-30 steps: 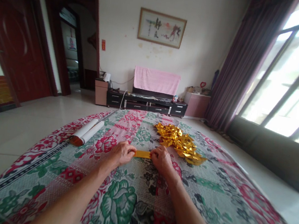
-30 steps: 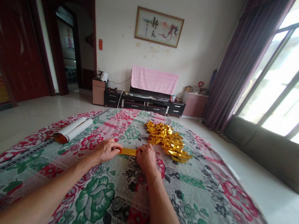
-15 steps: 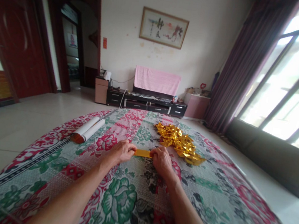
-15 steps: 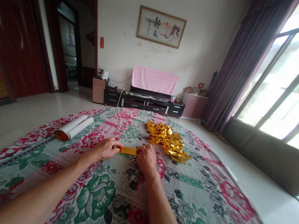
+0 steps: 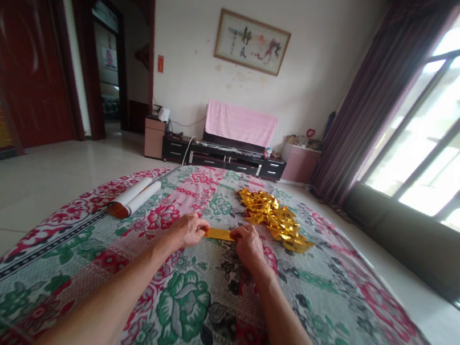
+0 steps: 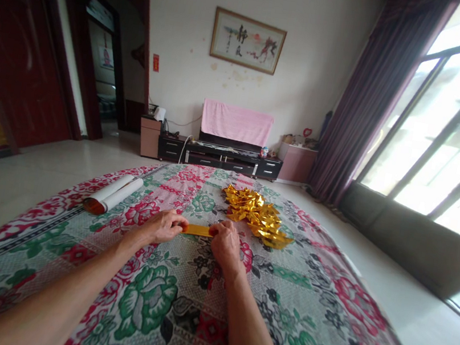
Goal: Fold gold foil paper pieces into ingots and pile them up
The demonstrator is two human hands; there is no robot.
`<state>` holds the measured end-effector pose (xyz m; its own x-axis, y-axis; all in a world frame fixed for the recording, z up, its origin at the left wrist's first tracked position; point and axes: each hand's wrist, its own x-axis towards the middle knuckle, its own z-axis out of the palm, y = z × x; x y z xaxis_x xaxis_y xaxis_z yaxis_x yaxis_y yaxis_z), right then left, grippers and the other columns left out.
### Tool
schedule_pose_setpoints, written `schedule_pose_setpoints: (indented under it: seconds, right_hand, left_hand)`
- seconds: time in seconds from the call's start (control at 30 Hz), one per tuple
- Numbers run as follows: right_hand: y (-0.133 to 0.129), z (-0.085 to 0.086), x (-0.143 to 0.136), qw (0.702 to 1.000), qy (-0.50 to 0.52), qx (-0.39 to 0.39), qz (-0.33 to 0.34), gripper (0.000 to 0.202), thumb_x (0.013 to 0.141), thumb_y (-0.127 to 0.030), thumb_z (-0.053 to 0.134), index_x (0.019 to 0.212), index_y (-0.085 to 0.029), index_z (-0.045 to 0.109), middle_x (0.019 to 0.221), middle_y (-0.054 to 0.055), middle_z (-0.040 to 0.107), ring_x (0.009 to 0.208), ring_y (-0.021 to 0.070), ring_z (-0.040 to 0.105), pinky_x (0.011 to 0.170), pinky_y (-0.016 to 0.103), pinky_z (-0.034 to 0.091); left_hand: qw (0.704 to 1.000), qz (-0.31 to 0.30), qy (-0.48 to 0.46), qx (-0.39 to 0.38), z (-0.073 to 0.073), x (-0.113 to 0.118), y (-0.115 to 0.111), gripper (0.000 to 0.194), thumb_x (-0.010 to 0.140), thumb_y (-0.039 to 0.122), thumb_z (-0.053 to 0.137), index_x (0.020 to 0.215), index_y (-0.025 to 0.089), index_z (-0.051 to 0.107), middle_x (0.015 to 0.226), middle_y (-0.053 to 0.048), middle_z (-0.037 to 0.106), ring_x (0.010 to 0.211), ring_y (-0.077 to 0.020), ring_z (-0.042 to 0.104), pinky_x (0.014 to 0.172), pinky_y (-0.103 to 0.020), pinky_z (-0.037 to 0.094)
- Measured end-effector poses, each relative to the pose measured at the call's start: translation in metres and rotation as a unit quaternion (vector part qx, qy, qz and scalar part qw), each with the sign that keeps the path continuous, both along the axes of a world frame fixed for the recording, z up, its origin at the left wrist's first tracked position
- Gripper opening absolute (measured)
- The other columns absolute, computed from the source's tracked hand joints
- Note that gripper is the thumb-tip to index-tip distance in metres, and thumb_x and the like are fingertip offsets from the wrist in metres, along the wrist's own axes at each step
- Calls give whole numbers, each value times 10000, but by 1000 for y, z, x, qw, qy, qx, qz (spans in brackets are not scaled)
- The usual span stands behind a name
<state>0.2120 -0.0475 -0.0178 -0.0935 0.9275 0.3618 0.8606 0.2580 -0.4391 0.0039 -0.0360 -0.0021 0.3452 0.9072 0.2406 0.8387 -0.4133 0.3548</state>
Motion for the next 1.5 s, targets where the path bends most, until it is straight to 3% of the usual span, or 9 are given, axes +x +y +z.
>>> schedule_pose_setpoints:
  seconds: [0.13,0.23,0.37,0.57,0.73,0.97,1.17,1.5]
  right_hand:
    - [-3,5,-4,1000,-12,-2,-10,320,789,-119,379,786,-213,685,881,42,598,878,136,511,780,209,363]
    - [-8,8,-11,999,-28,7,-39,322,836,-322,391,728,-195,667,821,61,587,843,158,512,747,238,372]
    - [-14,8,-26,993,-34,2,-113,448,729,-593,459,772,-185,641,904,88,556,853,211,505,766,320,368]
    - [-19,7,-42,986,-59,20,-154,558,660,-664,484,835,-150,615,960,138,526,935,286,473,805,394,337]
    - [-18,6,-40,987,-58,15,-149,468,688,-585,508,844,-156,610,961,125,523,932,275,469,812,387,334]
    - [-16,11,-22,993,-38,-34,-102,193,743,-298,489,835,-225,642,977,59,539,920,205,483,797,336,340]
    - [-6,13,-6,994,2,-80,-76,285,731,-176,437,833,-292,677,1023,10,571,956,190,502,819,342,334]
    - [1,7,9,997,3,-69,-35,323,698,-105,401,814,-236,672,1022,16,585,952,161,518,783,267,357]
  left_hand:
    - [1000,0,1,-2,1,0,0,275,726,244,474,898,257,688,728,-15,552,671,-124,532,686,-219,430]
    - [1000,4,6,4,0,0,1,273,732,261,470,898,265,687,756,-24,569,686,-130,536,704,-230,430]
    - [1000,16,8,5,-1,1,1,267,734,268,469,890,273,686,777,-28,582,687,-135,539,706,-239,433]
    - [1000,20,8,-1,-2,2,1,275,734,263,473,909,244,684,782,-41,584,696,-138,540,691,-232,430]
    - [1000,14,13,0,-1,1,2,279,735,284,468,909,265,685,771,-32,578,686,-139,546,683,-233,431]
    - [1000,16,5,0,-2,1,2,275,711,253,490,903,269,687,772,-19,591,677,-128,543,678,-215,432]
    - [1000,9,8,-3,0,0,0,283,710,244,481,905,265,685,773,-16,587,659,-119,528,667,-205,427]
    - [1000,-1,12,-15,1,-2,2,288,708,248,483,912,253,687,746,-14,571,656,-119,520,647,-207,421]
